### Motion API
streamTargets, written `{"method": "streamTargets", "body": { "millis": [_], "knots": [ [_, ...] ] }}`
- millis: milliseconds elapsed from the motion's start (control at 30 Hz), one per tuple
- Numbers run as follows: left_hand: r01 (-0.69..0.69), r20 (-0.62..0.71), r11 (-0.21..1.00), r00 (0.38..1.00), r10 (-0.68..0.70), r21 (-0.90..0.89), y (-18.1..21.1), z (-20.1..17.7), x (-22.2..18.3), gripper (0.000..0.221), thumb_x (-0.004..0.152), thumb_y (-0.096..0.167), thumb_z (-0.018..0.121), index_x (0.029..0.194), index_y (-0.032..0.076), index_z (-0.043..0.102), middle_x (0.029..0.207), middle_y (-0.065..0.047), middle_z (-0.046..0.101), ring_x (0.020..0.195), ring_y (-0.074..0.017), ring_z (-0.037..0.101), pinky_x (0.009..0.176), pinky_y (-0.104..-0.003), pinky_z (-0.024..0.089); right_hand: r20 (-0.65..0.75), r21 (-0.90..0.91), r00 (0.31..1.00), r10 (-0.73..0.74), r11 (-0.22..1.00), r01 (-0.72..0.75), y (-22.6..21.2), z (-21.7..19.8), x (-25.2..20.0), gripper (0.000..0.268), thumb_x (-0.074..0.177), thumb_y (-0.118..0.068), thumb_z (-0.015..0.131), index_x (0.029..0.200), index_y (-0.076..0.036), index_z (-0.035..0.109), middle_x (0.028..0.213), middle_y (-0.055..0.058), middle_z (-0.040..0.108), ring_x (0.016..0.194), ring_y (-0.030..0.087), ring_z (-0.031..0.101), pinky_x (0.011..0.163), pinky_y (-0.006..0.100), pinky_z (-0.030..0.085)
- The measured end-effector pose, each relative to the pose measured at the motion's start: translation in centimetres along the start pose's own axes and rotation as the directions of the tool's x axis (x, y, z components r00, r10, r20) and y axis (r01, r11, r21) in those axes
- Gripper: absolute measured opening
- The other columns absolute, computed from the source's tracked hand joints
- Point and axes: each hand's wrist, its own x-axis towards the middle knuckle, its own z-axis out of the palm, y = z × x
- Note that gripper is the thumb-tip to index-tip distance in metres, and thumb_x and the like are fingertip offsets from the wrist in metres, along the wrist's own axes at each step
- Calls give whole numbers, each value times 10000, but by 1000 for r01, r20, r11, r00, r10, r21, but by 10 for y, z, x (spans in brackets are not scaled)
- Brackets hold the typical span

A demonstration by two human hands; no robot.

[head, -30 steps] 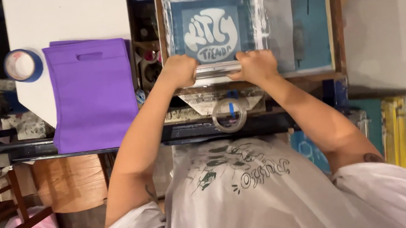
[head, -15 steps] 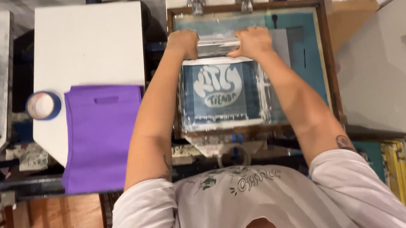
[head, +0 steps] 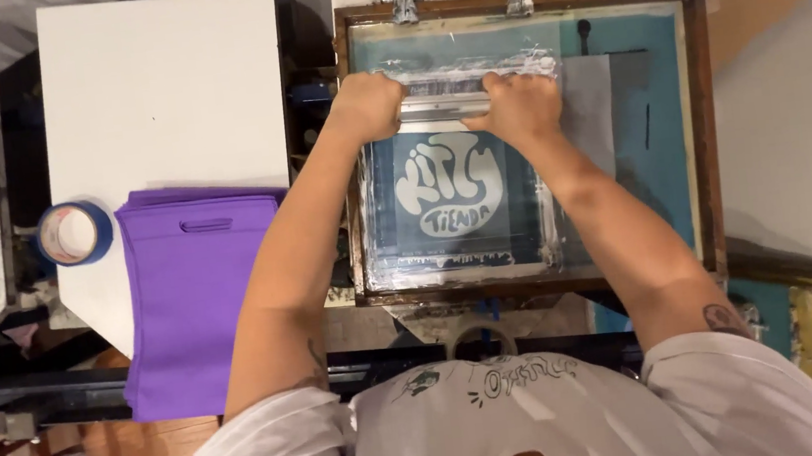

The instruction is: The person is manually screen printing white logos onto purple tote bags using a screen press and a squeegee.

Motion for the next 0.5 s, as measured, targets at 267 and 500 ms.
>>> {"method": "streamTargets", "body": {
  "millis": [267, 500],
  "knots": [
    [-31, -41, 1000, 999, 31, -4, 2, 22, -8, 217, 706, 265, 819, 848, 103, 807, 798, -142, 769, 817, -409, 773, 753, -517, 617, -59, 41, 998, -25, 999, 27, -3, 13, -17, 653, 673, -768, 825, 824, -146, 695, 638, 72, 685, 613, 293, 746, 594, 449, 592],
    [-30, -48, 998, 998, 27, -60, 30, 15, -64, 170, 693, 225, 801, 824, 117, 793, 734, -122, 752, 766, -396, 768, 726, -503, 614, -27, 34, 996, -86, 996, 86, -25, -19, -53, 650, 694, -763, 837, 818, -141, 691, 607, 57, 663, 588, 257, 736, 578, 406, 595]
  ]
}}
